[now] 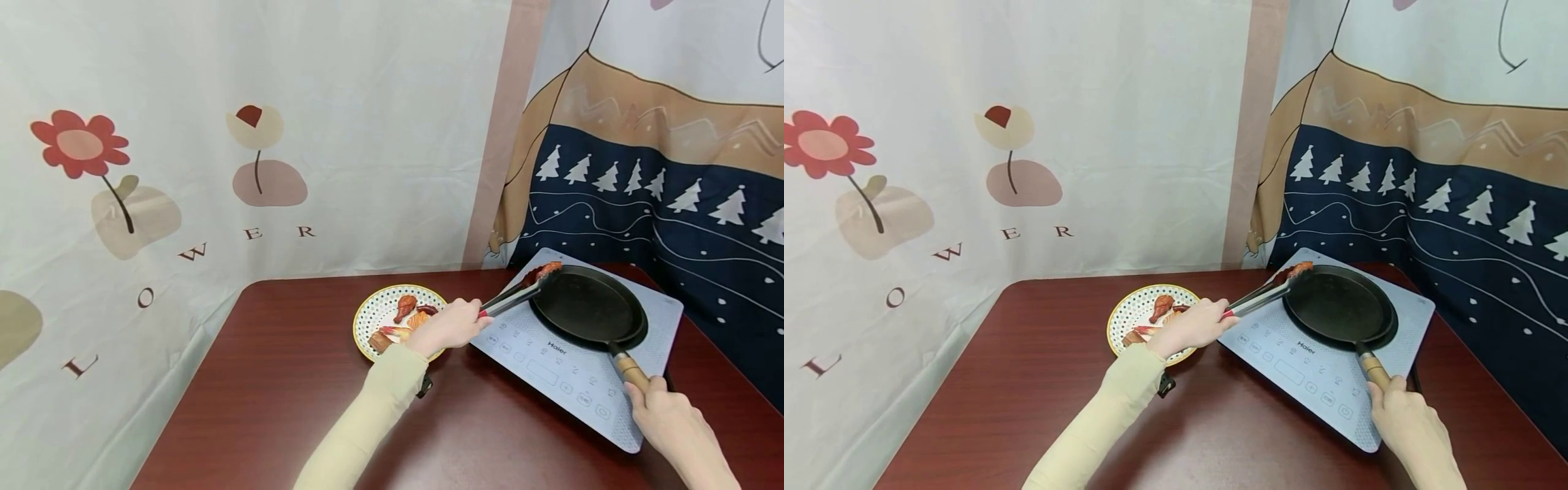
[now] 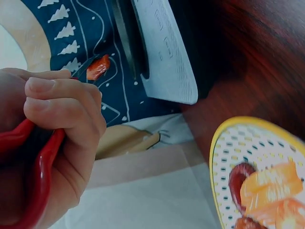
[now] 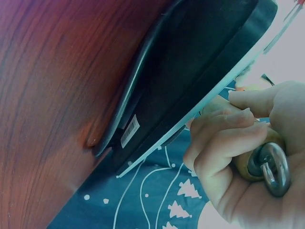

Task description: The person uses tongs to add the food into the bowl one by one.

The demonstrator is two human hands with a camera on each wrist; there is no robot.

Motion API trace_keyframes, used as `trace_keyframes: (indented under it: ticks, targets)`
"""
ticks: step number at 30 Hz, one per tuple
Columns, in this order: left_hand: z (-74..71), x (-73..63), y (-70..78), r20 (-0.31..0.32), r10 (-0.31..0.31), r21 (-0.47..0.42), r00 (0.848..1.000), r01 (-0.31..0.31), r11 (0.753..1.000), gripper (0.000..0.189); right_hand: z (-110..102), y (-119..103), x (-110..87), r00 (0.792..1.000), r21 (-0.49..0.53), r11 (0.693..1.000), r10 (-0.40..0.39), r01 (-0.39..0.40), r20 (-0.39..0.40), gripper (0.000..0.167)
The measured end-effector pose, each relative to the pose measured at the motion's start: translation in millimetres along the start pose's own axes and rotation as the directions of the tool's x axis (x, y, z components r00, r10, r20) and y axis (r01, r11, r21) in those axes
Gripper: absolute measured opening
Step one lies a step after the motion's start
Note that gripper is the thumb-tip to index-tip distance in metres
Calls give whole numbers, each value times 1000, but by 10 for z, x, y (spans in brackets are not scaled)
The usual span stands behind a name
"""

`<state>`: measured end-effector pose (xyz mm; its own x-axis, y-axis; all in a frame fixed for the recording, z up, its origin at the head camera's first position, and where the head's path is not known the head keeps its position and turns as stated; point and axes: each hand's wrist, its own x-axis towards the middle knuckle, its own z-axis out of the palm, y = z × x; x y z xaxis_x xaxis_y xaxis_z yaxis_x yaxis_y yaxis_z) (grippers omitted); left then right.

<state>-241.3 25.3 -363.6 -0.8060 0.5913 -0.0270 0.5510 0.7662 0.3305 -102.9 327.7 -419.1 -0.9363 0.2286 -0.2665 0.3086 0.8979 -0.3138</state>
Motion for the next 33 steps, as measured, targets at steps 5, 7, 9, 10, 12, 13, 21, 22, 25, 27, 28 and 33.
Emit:
trace_keyframes:
  ticks: [5,7,9,10,12,13,21,22,25,27,28,33]
  targets:
    - [72,141,96,4,-34,-28,999,34,999,30,-9,-11,4,1000,0,1000,6,-6,6,47]
    - [102,200,129,17,-55,-46,998,56,997,30,-12,-18,-3,1000,0,1000,5,-5,3,47]
    - [136,256,155,28,-75,-52,997,76,996,31,-14,-22,-12,1000,-2,1000,-5,5,-4,47]
    - [155,282,166,33,-85,-55,996,87,995,31,-16,-26,-18,1000,-3,1000,-10,10,-8,47]
    - [191,320,191,42,-108,-54,993,110,992,32,-21,-36,-31,1000,-3,1000,-13,13,-12,47]
    - [208,335,204,46,-120,-45,992,122,992,32,-24,-38,-34,1000,-4,1000,-14,14,-15,47]
    - [276,367,276,31,-155,-6,987,156,988,29,-29,-41,-40,1000,-1,1000,-13,13,-11,47]
    - [277,366,282,27,-152,-1,988,152,988,29,-30,-40,-41,1000,-1,1000,-13,13,-9,48]
    - [276,363,303,13,-145,13,989,145,989,29,-33,-38,-40,1000,-1,1000,-10,10,-6,48]
    - [279,363,315,3,-144,28,990,143,989,29,-33,-37,-38,1000,-1,1000,-8,8,-5,48]
    - [282,364,321,-2,-143,38,990,143,989,29,-33,-36,-37,1000,0,1000,-7,7,-4,49]
    - [286,366,344,-29,-149,79,988,151,985,30,-32,-30,-33,1000,3,1000,-11,11,-3,50]
